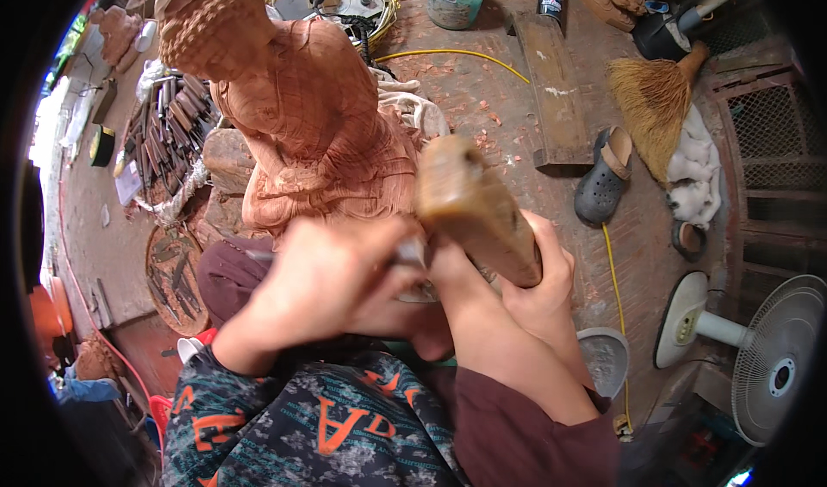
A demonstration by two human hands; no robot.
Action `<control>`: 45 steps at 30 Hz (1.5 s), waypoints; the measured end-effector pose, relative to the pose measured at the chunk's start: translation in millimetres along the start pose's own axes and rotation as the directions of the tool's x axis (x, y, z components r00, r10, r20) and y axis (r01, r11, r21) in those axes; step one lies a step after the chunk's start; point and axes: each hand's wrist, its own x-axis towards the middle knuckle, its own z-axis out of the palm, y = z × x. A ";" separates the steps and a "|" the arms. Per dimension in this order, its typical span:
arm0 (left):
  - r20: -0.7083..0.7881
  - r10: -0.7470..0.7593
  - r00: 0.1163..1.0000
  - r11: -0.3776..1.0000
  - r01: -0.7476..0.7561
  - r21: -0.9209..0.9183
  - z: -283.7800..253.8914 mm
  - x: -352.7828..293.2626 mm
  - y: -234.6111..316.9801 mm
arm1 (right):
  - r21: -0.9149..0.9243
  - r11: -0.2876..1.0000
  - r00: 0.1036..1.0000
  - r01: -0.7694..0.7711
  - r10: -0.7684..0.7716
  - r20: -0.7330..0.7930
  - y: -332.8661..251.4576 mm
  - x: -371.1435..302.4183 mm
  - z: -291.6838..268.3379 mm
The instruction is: The person carves a wooden statue using a chisel and mallet, then switches to a power drill to refine the details. The person works on the lower section of the statue, which is placed on their lap.
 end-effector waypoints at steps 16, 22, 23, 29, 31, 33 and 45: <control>0.292 0.042 0.955 0.999 -0.040 -0.013 85.5 -29.3 3.3 | 0.649 0.761 0.996 0.001 0.056 -0.068 51.6 -16.7 16.6; 0.273 0.042 0.961 0.999 -0.036 -0.029 90.5 -33.8 -0.7 | 0.519 0.849 0.994 0.099 -0.062 -0.088 54.6 -13.7 15.0; 0.256 0.047 0.965 0.999 -0.039 -0.034 93.7 -35.4 -2.1 | 0.516 0.848 0.992 0.119 -0.078 -0.101 52.9 -12.7 15.7; 0.209 0.064 0.976 0.997 -0.051 -0.065 86.9 -38.3 -4.7 | 0.455 0.862 0.967 0.224 -0.138 -0.214 61.0 -11.0 18.5; 0.183 0.020 0.983 1.000 -0.019 -0.011 73.0 -35.5 -3.7 | 0.454 0.866 0.970 0.209 -0.124 -0.210 62.3 -13.3 17.9; 0.109 -0.075 0.991 0.991 0.063 0.116 56.6 -32.5 -5.3 | 0.495 0.850 0.977 0.179 -0.095 -0.189 65.2 -14.9 23.4; -0.118 -0.342 0.932 0.855 0.361 0.373 25.2 -28.7 -19.2 | 0.448 0.879 0.984 0.163 -0.109 -0.143 61.7 -7.9 15.0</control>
